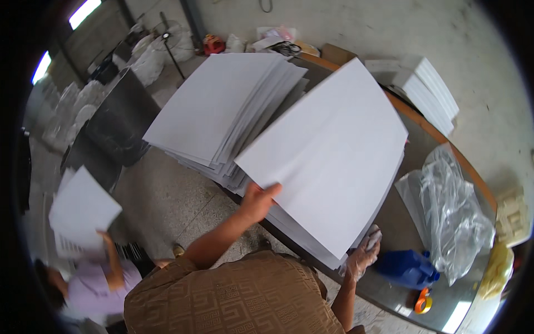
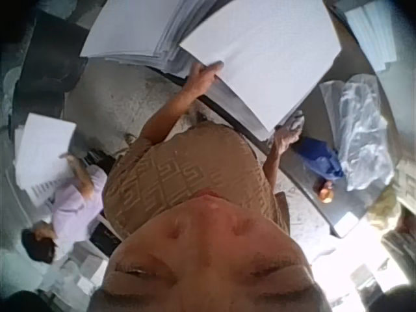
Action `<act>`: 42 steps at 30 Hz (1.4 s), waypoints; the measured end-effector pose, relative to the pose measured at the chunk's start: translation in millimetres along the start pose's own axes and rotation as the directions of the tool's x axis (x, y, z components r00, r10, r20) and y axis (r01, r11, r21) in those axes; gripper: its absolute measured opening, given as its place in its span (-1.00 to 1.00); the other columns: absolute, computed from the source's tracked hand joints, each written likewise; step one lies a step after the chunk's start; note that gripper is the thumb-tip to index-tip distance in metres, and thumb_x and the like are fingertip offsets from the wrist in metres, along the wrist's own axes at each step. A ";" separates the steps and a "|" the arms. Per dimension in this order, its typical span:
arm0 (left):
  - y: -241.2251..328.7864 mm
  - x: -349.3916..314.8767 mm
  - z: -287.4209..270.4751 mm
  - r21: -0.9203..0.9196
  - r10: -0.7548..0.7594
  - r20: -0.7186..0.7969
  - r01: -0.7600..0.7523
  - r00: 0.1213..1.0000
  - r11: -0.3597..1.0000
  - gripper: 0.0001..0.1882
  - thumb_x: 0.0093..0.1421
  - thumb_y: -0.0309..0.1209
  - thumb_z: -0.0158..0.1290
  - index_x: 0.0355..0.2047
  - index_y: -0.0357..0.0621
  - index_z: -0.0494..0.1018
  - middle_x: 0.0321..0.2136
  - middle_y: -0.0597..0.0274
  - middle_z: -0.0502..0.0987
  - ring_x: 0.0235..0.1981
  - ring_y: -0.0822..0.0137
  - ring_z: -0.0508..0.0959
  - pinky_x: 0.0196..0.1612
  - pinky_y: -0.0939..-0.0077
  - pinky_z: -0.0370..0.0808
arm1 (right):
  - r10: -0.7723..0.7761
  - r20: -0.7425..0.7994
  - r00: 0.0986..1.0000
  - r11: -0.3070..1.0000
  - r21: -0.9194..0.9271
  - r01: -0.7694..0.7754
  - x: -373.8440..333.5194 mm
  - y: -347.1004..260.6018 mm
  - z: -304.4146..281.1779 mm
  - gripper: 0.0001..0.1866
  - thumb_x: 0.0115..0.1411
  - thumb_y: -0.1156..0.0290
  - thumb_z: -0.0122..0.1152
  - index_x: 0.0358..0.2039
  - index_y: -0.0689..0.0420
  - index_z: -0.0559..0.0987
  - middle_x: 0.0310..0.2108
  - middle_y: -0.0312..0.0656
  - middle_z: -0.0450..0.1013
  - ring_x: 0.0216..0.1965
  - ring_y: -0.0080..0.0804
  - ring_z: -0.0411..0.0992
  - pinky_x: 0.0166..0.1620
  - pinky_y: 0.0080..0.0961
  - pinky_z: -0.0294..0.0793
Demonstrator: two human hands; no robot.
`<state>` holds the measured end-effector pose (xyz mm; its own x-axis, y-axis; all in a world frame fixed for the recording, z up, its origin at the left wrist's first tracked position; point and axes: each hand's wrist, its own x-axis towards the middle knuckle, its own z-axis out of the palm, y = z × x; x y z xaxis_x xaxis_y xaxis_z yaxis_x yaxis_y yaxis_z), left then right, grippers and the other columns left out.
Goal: The person wipes the surface of large white rectangular panels one by one using a cloth. They pick a panel from a stack on the left, wipe it, and place it on a stack on the right. The person occasionally re-wets the cloth from a blue bottle.
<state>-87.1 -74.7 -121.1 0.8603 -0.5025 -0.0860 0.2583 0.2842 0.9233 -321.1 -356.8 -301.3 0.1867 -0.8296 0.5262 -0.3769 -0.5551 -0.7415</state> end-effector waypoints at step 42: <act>58.1 -24.2 -226.6 0.768 0.747 0.510 -0.616 0.426 -0.173 -0.91 0.17 -0.43 0.15 -0.43 -0.16 0.49 -0.55 0.19 0.51 -0.56 0.24 0.53 -0.49 0.37 0.47 | -0.423 0.599 0.680 0.845 -0.010 0.535 4.4 -154.0 84.9 -0.49 0.11 0.36 0.32 0.11 0.01 0.49 -0.15 -0.02 0.46 -0.19 0.03 0.43 -0.15 -0.10 0.45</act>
<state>6.7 139.0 -150.2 0.3353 -0.4185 0.8441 -0.9125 -0.3671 0.1805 -185.2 -280.0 -220.2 0.8300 -0.3650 0.4218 -0.2278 -0.9120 -0.3410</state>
